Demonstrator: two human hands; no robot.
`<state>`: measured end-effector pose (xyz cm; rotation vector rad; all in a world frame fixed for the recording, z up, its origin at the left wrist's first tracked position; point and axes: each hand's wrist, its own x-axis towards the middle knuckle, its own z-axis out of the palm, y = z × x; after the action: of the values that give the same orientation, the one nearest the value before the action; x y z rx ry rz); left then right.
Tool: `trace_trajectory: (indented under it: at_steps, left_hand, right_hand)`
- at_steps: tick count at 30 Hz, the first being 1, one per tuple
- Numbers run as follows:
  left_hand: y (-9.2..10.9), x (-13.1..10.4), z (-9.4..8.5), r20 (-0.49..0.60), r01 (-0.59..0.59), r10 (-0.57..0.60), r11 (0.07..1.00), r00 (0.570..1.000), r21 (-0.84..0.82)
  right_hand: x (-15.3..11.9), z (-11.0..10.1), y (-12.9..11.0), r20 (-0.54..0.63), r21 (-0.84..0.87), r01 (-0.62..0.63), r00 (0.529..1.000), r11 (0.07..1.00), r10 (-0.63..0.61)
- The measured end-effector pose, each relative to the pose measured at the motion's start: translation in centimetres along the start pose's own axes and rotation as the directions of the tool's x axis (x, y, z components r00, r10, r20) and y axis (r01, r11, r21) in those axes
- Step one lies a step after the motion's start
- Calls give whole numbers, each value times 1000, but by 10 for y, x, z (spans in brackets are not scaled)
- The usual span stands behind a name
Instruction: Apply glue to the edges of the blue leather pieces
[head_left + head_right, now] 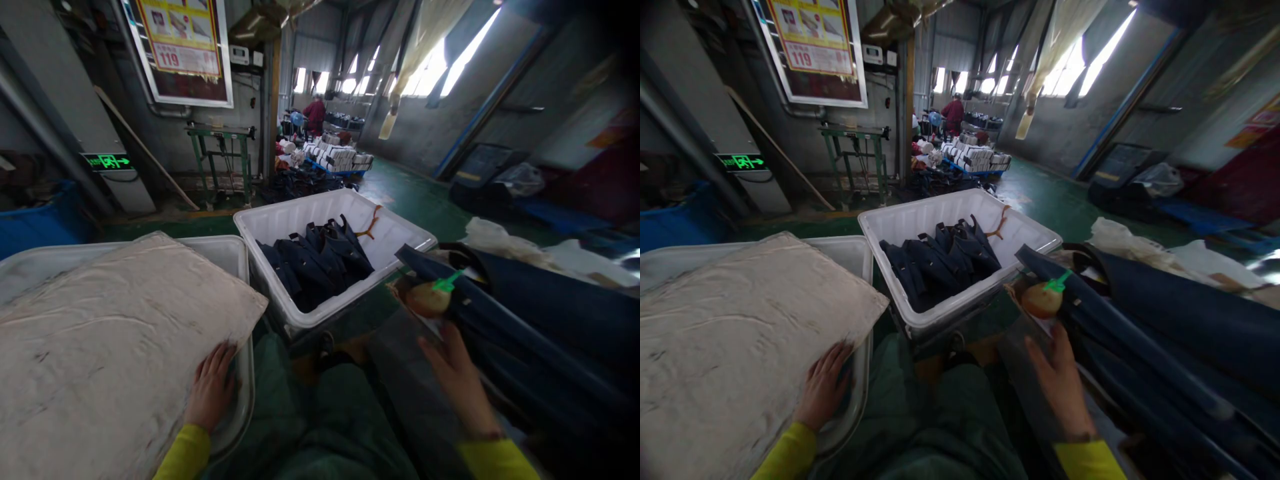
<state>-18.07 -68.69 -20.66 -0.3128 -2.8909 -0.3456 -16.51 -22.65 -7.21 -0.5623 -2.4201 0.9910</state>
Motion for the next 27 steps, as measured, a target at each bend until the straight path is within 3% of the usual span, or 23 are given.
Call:
trace_trajectory:
  at_steps: [3,7,10,12,15,17,22,27]
  left_hand:
    - [2,1,-1,10,34,-34,999,999,-3]
    - [-9,10,-3,65,51,-48,997,997,-57]
    - [-25,24,-6,36,89,-86,990,996,-109]
    - [-33,32,-7,-1,162,-162,985,987,-66]
    - [-37,38,-7,18,250,-251,967,968,38]
    - [-35,39,-7,45,267,-271,961,962,67]
    - [-33,37,-5,70,264,-267,963,961,56]
    - [-36,37,-3,77,242,-246,969,966,60]
  right_hand:
    - [-6,9,-32,196,139,-11,980,990,-17]
    - [43,42,-104,313,310,69,934,948,-170]
    - [101,95,-147,448,320,127,853,939,-268]
    - [135,142,-159,592,165,174,770,971,-238]
    - [164,213,-154,818,-147,295,573,944,-52]
    - [170,252,-140,870,-238,320,490,917,54]
    - [162,318,-109,905,-318,294,378,901,196]
    - [135,360,-104,938,-282,270,277,921,207]
